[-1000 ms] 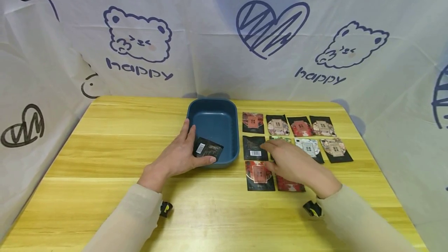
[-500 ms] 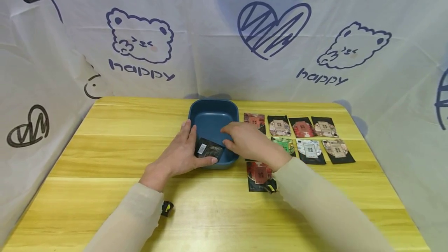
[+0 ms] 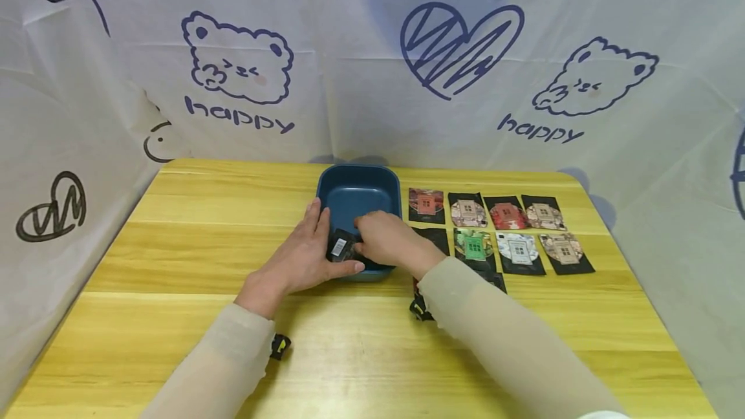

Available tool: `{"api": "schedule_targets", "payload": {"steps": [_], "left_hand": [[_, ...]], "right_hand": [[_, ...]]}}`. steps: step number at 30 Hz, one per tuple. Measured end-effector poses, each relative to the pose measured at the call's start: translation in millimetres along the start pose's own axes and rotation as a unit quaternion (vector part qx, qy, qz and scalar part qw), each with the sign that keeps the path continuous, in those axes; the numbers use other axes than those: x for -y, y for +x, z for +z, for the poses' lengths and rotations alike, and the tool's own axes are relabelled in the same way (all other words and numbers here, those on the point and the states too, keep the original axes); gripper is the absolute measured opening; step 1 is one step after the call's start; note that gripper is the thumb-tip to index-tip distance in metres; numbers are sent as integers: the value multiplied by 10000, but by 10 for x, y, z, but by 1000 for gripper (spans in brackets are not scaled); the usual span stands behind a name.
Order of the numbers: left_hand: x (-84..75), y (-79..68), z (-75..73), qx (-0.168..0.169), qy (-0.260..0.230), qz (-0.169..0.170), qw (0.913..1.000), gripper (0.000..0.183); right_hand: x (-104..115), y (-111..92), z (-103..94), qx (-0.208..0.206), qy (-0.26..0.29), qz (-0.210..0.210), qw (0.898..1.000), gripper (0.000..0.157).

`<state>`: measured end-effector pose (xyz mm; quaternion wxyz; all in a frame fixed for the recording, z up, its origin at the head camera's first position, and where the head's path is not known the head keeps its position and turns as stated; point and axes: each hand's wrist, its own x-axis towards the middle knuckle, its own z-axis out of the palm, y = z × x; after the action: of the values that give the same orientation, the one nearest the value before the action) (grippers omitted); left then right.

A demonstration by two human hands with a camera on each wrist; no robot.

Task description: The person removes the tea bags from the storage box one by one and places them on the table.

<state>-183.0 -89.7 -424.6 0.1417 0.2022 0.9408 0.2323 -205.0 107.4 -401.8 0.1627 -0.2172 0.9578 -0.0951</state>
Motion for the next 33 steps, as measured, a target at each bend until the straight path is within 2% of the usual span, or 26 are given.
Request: {"api": "schedule_targets", "payload": {"steps": [5,11,17,22,26,33], "left_hand": [[0,8,5,14,44,-10,10000,136],[1,7,19,-38,75,21,10000,135],[-1,11,20,-87,38,39,9999,136],[3,7,21,-92,22,29,10000,136],[7,8,22,-93,24,38,9999,136],[13,7,20,-80,47,41,9999,135]], "right_hand": [[46,36,84,215,-210,260,9992,40],[93,51,137,302,-648,328,9969,51],[101,63,153,350,-799,399,9954,57],[101,78,169,172,-856,544,9947,58],[106,91,195,-151,-930,740,9928,62],[104,129,194,-585,-1006,899,9891,54]]}}
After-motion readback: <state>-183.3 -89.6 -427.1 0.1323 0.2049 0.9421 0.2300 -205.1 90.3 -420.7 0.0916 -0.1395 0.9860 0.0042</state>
